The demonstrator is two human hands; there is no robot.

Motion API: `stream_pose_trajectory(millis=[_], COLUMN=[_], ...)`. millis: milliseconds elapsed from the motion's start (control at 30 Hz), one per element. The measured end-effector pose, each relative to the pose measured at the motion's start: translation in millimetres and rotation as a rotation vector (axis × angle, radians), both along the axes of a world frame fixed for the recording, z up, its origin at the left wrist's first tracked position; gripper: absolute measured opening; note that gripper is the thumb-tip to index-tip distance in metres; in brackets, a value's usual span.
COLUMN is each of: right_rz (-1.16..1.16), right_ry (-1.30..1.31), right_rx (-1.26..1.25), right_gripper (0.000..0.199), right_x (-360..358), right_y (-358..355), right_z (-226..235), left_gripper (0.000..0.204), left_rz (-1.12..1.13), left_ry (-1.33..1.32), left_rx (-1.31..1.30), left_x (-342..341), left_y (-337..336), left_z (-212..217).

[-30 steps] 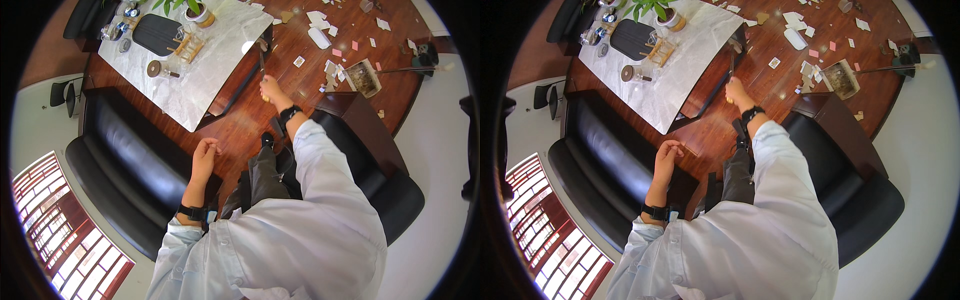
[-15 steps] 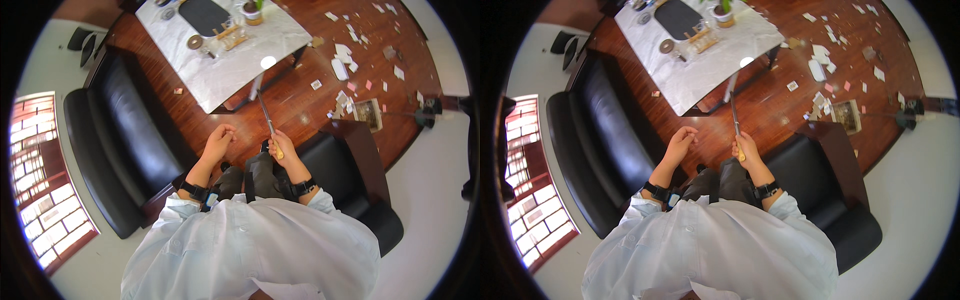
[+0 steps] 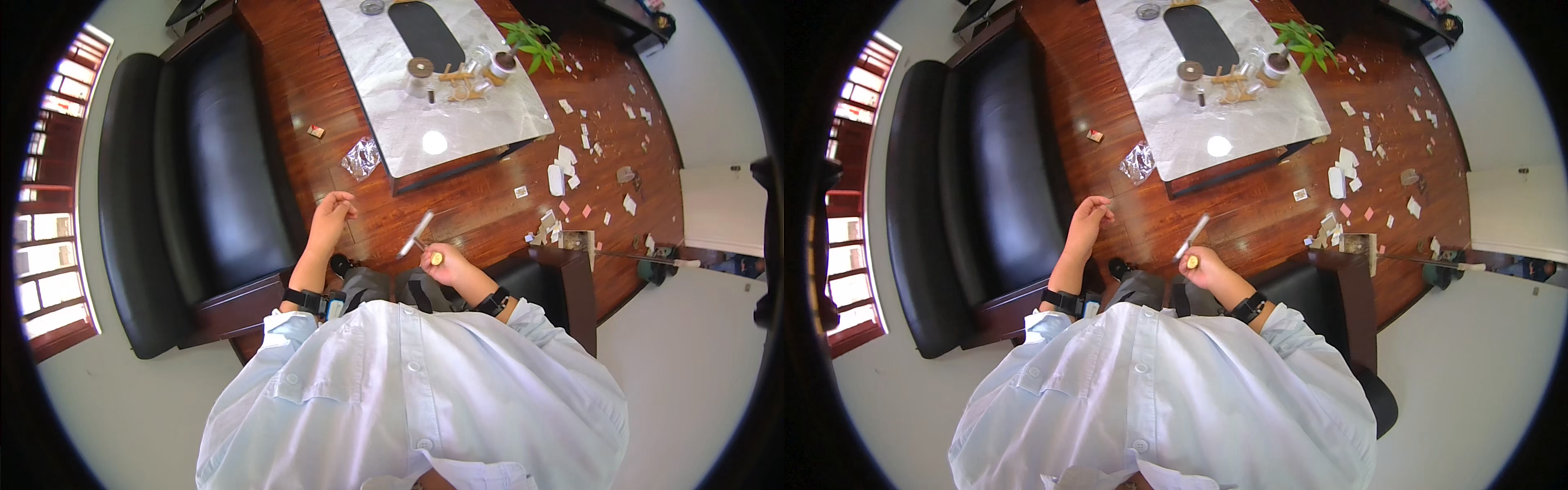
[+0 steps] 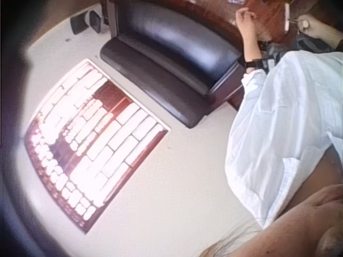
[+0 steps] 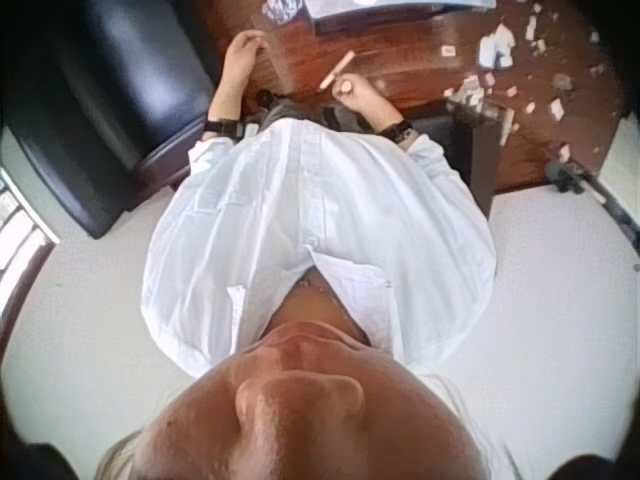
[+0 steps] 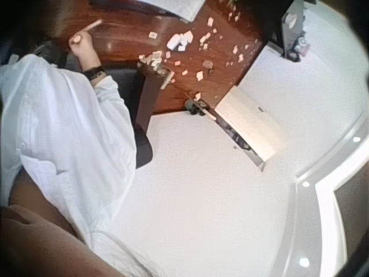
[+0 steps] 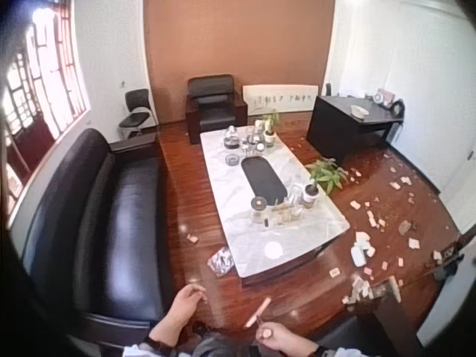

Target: The person sweeps scattered paper and debris on a wooden floor using a broom and dustpan. They move around the room, gathering debris into the dustpan and occasionally adjusting their position to reach different areas.

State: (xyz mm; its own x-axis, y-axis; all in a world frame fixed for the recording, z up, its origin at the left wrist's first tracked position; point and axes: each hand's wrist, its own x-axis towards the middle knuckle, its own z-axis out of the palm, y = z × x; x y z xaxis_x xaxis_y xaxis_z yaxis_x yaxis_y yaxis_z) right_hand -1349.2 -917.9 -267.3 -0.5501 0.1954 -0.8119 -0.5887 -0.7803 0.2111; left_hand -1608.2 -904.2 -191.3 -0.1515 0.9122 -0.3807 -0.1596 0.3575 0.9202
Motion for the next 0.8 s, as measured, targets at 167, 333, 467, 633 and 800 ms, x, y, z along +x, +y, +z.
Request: stream_pose_trajectory(millis=[167,333,467,633,800], right_rz=[0.166,0.004,-0.014,0.014,-0.042], right_ry=[-0.033,-0.086,-0.240,-0.448,-0.590], right_rx=[0.061,0.091,0.182,0.224,0.169], right_gripper=[0.005,0.006,0.005,0.005,0.014], right_x=[-99,-188,-241,-300,-357], right_y=[-13,-17,-10,12,41], right_z=[4,9,9,-24,-86], left_gripper=[0.011,0.013,0.013,0.013,0.013], left_rz=[0.126,0.207,0.295,0.356,0.382], left_ry=[-0.052,-0.067,-0.075,-0.093,-0.059], left_rx=[0.010,0.003,-0.018,-0.035,-0.129], left_x=[-98,-185,-233,-272,-291], left_y=[-25,-52,-69,-87,-95], left_z=[0,1,5,2,-7])
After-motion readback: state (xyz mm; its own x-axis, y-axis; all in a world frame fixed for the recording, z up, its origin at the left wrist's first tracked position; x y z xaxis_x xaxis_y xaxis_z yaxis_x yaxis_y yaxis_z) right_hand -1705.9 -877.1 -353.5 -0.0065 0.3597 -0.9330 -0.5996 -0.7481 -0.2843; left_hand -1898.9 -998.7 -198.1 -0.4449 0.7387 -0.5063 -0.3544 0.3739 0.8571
